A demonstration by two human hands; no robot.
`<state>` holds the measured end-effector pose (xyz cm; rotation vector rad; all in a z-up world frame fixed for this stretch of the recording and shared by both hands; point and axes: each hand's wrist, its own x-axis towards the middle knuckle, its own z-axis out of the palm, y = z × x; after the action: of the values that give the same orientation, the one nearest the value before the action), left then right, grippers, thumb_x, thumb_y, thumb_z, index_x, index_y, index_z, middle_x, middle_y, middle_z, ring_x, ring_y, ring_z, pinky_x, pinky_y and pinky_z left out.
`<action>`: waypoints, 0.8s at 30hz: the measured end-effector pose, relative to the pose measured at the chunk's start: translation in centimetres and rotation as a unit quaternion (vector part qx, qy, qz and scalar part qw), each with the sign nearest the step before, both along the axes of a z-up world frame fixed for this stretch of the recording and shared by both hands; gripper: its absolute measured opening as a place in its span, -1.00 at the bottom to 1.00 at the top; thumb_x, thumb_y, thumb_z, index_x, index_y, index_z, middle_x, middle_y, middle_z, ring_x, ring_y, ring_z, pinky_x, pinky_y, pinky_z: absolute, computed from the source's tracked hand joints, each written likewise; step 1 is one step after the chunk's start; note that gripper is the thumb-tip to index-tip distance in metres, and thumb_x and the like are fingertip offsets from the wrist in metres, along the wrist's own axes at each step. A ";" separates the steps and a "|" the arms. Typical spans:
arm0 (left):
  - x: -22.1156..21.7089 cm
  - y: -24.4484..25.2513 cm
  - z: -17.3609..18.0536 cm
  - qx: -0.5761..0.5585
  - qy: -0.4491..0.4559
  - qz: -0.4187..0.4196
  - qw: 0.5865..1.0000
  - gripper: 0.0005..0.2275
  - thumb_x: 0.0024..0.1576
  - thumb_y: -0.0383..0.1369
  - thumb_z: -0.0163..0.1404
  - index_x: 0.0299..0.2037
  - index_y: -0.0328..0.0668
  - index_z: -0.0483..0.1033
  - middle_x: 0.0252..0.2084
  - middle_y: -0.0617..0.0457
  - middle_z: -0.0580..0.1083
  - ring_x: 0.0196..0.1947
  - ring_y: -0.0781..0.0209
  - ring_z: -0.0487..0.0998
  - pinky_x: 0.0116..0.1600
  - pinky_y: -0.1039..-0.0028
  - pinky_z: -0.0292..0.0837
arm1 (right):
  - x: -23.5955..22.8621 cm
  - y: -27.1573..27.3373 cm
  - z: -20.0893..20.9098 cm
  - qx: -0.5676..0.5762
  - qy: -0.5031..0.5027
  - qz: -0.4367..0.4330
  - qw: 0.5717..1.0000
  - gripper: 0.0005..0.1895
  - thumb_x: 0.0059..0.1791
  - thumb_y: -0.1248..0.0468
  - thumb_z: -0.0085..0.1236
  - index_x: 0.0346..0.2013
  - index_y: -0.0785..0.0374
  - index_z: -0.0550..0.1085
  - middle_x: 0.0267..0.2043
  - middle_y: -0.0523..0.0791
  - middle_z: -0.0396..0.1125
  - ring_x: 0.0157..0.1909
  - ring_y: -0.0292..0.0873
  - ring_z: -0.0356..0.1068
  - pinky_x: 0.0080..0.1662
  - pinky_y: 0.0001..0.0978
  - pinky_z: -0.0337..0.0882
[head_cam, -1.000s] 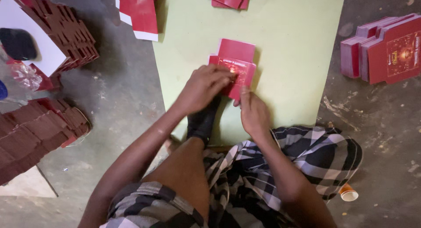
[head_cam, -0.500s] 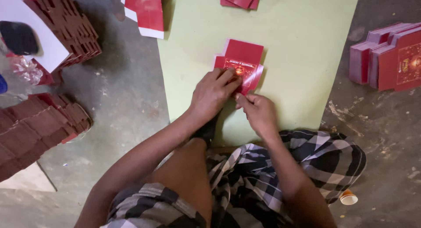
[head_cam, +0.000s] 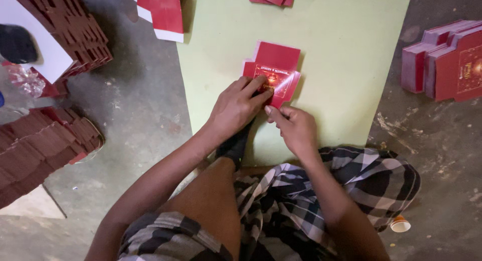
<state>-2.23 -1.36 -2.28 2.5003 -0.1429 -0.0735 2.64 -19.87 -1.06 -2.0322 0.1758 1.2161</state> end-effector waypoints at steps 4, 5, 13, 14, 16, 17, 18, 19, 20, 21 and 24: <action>-0.1 1.3 -0.8 -0.164 0.050 0.074 0.982 -0.75 0.22 -0.41 0.15 0.10 -0.11 0.60 0.16 0.03 0.51 0.14 0.05 0.53 0.24 0.33 0.46 | 0.0 -0.2 0.5 0.136 -0.282 0.111 0.943 -0.77 0.10 0.17 0.17 -0.18 0.30 0.61 -0.20 -0.06 0.42 -0.24 -0.08 0.43 -0.23 -0.26 0.39; -0.1 1.8 -0.8 -0.217 0.071 0.104 0.968 -0.78 0.31 -0.39 0.14 0.14 -0.08 0.58 0.16 0.06 0.53 0.19 0.09 0.54 0.30 0.35 0.45 | 0.2 -0.1 0.8 0.122 -0.343 0.194 0.911 -0.80 0.06 0.19 0.17 -0.21 0.27 0.60 -0.21 -0.07 0.39 -0.20 -0.08 0.41 -0.20 -0.24 0.39; 0.8 3.0 1.1 -0.392 0.164 0.221 0.878 -0.36 0.22 -0.32 0.12 0.47 -0.13 0.05 0.03 -0.03 0.45 -0.05 0.25 0.51 0.06 0.46 0.47 | 2.8 1.4 2.2 0.104 -0.476 0.465 0.739 -0.76 -0.14 0.32 0.03 -0.23 0.24 0.55 -0.20 -0.14 0.33 -0.04 -0.11 0.34 -0.03 -0.22 0.32; 0.9 2.9 1.5 -0.346 0.154 0.235 0.895 -0.33 0.16 -0.31 0.17 0.45 -0.17 0.10 -0.06 -0.05 0.49 -0.14 0.24 0.52 0.00 0.47 0.48 | 3.1 1.6 2.2 0.096 -0.450 0.478 0.748 -0.80 -0.13 0.32 0.03 -0.26 0.22 0.55 -0.21 -0.14 0.33 -0.04 -0.10 0.34 -0.03 -0.20 0.32; 1.1 2.8 1.8 -0.379 0.199 0.304 0.851 -0.47 0.26 -0.37 0.09 0.44 -0.20 0.24 -0.31 -0.14 0.35 -0.29 0.18 0.38 -0.12 0.42 0.36 | 3.5 1.9 2.2 0.077 -0.402 0.504 0.761 -0.85 -0.10 0.31 0.03 -0.32 0.18 0.55 -0.23 -0.12 0.34 -0.05 -0.08 0.33 -0.02 -0.16 0.30; 1.1 2.7 1.9 -0.395 0.224 0.338 0.824 -0.54 0.31 -0.40 0.05 0.43 -0.21 0.31 -0.43 -0.18 0.29 -0.36 0.15 0.31 -0.18 0.40 0.30 | 3.3 1.8 2.3 0.079 -0.419 0.487 0.762 -0.85 -0.11 0.30 0.06 -0.31 0.18 0.55 -0.23 -0.12 0.35 -0.04 -0.08 0.34 -0.03 -0.17 0.32; 1.1 2.8 1.9 -0.449 0.213 0.342 0.798 -0.57 0.33 -0.37 0.00 0.41 -0.22 0.32 -0.36 -0.12 0.39 -0.33 0.21 0.41 -0.15 0.44 0.39 | 3.1 1.6 2.3 0.081 -0.436 0.471 0.763 -0.85 -0.12 0.30 0.09 -0.30 0.19 0.56 -0.23 -0.13 0.36 -0.04 -0.08 0.35 -0.04 -0.18 0.34; 1.0 2.8 1.9 -0.502 0.203 0.343 0.767 -0.60 0.35 -0.34 -0.04 0.38 -0.23 0.33 -0.28 -0.05 0.50 -0.29 0.27 0.51 -0.12 0.48 0.48 | 2.7 1.2 2.3 0.081 -0.451 0.453 0.765 -0.84 -0.13 0.29 0.11 -0.29 0.19 0.57 -0.23 -0.13 0.36 -0.03 -0.07 0.36 -0.05 -0.18 0.35; 0.8 2.6 1.9 -0.553 0.193 0.344 0.734 -0.62 0.37 -0.31 -0.09 0.36 -0.24 0.33 -0.21 0.01 0.61 -0.25 0.33 0.62 -0.09 0.52 0.57 | 1.9 0.8 2.4 0.065 -0.444 0.397 0.800 -0.85 -0.10 0.24 0.16 -0.30 0.21 0.57 -0.23 -0.11 0.37 -0.06 -0.05 0.38 -0.08 -0.19 0.37; 0.9 2.4 1.8 -0.528 0.179 0.313 0.769 -0.63 0.38 -0.32 -0.07 0.37 -0.24 0.33 -0.17 0.00 0.60 -0.20 0.34 0.61 -0.04 0.52 0.57 | 1.1 0.6 2.4 0.047 -0.439 0.339 0.830 -0.82 -0.08 0.18 0.21 -0.32 0.24 0.56 -0.23 -0.08 0.37 -0.09 -0.03 0.40 -0.12 -0.20 0.39; 0.8 1.8 1.4 -0.428 0.157 0.232 0.859 -0.65 0.40 -0.33 -0.02 0.36 -0.22 0.35 -0.05 -0.02 0.60 -0.07 0.33 0.62 0.05 0.51 0.57 | 0.2 0.1 1.4 0.013 -0.286 0.204 0.936 -0.68 -0.06 0.05 0.31 -0.36 0.27 0.57 -0.31 -0.07 0.40 -0.28 -0.07 0.45 -0.24 -0.25 0.42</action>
<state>-1.47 0.40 -0.90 1.5410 0.4721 -0.1725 2.81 -19.81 0.36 -2.3774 -0.5647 0.7902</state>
